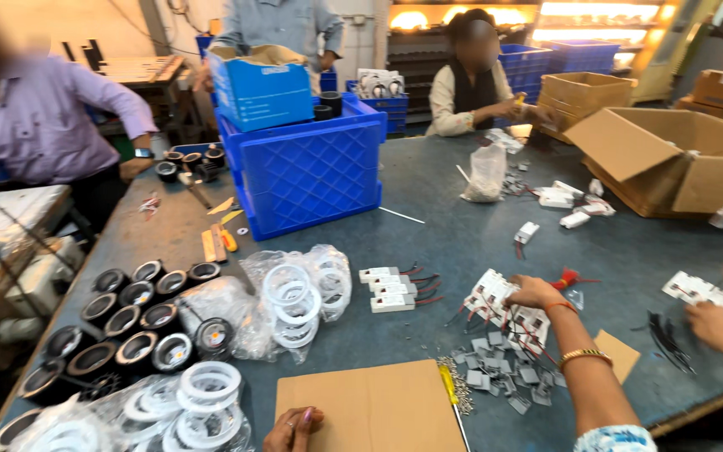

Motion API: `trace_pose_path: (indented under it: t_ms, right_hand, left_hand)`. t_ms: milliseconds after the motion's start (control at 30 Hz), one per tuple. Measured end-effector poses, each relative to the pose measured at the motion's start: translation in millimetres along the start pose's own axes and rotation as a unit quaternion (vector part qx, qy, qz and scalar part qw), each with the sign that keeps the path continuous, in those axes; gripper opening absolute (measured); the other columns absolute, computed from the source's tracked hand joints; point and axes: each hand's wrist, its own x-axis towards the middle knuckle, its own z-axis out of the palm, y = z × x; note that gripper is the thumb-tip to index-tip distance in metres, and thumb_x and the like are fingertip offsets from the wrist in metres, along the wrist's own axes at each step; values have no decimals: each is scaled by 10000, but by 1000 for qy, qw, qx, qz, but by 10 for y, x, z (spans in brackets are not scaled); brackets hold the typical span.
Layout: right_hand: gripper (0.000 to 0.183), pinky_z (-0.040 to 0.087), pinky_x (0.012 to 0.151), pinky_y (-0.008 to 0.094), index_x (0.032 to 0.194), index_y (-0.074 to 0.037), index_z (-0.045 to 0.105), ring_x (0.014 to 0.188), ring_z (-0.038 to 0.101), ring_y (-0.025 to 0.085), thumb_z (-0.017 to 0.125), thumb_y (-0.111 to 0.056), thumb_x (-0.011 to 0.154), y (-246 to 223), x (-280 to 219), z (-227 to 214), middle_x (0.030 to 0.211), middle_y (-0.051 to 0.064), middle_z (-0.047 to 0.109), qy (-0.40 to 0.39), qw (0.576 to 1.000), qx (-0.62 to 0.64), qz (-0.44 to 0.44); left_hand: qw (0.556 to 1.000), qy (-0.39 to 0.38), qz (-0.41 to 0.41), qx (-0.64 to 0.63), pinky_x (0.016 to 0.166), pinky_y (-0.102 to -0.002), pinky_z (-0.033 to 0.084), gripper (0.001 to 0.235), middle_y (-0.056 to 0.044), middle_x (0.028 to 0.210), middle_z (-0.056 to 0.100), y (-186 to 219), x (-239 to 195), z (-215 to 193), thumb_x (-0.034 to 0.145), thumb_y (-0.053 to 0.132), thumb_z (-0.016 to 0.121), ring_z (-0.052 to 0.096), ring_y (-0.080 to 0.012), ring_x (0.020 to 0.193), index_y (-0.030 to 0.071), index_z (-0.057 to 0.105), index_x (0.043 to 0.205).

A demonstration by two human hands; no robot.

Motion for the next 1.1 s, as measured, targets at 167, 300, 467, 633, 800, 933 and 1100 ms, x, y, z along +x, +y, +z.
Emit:
trace_pose_path:
  t_ms: [167,300,467,633,800,933,1100]
  right_hand:
    - [988,472,1123,391,1469,-102,533,1325,608,350,868,-547,653,-62,28,51,1395,212,646,-11,998,5,59]
    - [882,498,1101,400,1421,-158,617,1297,642,322,867,-449,628,-76,32,55,1374,165,683,47,997,6,58]
    - [774,509,1084,399,1355,-194,679,1268,656,295,876,-367,626,-122,23,53,1340,126,701,87,994,9,69]
    - [673,525,1053,412,1290,-212,712,1222,662,310,848,-309,638,-141,5,4,1340,116,668,158,986,-4,44]
    - [631,550,1022,410,1274,-269,730,1112,700,321,789,-231,648,-260,-106,-38,1214,136,682,204,979,0,-13]
    - [575,556,968,412,1234,-224,737,1077,704,327,731,-174,660,-806,-429,-292,1243,127,683,307,936,78,-154]
    - [500,606,860,337,1166,-201,744,994,734,235,720,-93,678,-1945,-1194,-343,1206,73,697,188,920,128,-318]
  left_hand:
    - [998,-16,-63,-10,741,-325,660,266,-125,858,822,120,-19,-14,938,159,626,842,-224,793,-27,807,880]
    - [999,-13,-53,-3,742,-309,687,280,-116,856,822,214,-22,-13,947,181,619,841,-209,785,-16,807,882]
    - [998,-25,-53,12,764,-298,667,296,-100,862,827,157,4,-17,948,193,616,836,-190,806,-6,822,871]
    - [999,-35,-32,21,776,-301,659,308,-95,855,828,127,32,-18,950,206,617,826,-189,837,-3,825,859]
    - [996,-35,-75,17,792,-301,658,322,-92,864,828,176,24,-6,953,221,610,827,-186,849,2,827,858]
    - [998,-26,-55,25,793,-304,647,318,-95,853,830,279,26,-7,953,220,613,828,-185,844,8,826,850]
    - [996,-31,-61,50,780,-312,635,247,-87,914,822,531,23,-21,912,224,675,821,-203,871,25,822,902]
